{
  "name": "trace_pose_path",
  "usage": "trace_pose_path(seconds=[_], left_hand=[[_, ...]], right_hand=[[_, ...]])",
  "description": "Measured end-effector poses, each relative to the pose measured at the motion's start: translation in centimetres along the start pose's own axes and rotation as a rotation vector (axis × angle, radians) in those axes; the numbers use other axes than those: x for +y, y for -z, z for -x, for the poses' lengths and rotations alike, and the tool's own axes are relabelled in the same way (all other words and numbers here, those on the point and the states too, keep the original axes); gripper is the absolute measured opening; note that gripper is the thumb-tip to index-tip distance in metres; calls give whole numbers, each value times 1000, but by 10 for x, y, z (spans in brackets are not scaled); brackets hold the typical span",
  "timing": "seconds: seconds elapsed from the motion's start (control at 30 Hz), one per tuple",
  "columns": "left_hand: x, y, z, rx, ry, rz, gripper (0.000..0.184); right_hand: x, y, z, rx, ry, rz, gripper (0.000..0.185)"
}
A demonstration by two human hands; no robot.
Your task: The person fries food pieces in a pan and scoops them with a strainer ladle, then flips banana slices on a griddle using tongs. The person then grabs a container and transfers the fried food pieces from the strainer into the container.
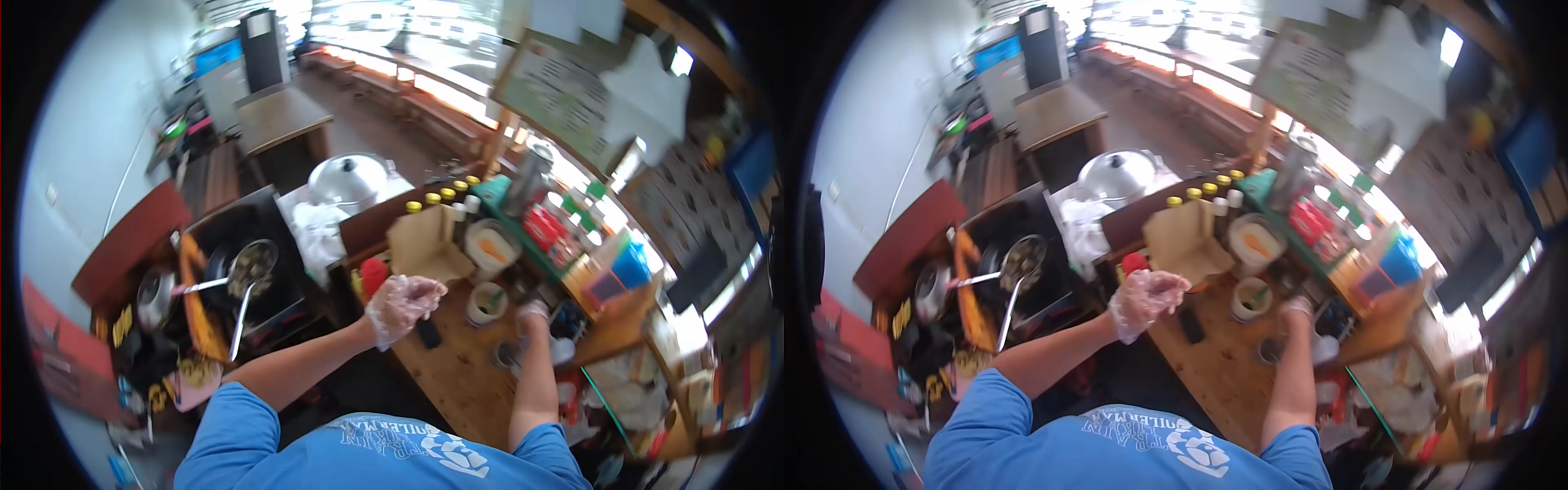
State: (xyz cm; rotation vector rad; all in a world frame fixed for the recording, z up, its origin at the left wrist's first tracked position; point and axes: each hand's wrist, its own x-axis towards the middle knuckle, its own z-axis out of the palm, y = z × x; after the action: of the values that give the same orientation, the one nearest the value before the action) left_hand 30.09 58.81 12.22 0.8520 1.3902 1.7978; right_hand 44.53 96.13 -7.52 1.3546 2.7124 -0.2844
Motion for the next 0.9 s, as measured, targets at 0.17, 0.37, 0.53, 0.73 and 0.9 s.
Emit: trace_pose_path(seconds=[0.17, 0.37, 0.53, 0.73, 0.9], left_hand=[[60, 112, 120, 267, -90, -51, 19], [78, 226, 242, 753, -176, 319, 16], [67, 329, 294, 957, -44, -16, 15], [58, 438, 329, 1005, 55, -594, 17], [68, 477, 304, 921, -50, -1210, 15]], right_hand=[[-80, 107, 83, -203, 31, 104, 28], [-234, 136, 205, -835, 509, -675, 41], [-403, 28, 271, -1133, 503, -638, 41], [-546, -73, 322, -1315, 31, -1137, 75], [-604, -101, 354, -1428, -311, -1230, 60]])
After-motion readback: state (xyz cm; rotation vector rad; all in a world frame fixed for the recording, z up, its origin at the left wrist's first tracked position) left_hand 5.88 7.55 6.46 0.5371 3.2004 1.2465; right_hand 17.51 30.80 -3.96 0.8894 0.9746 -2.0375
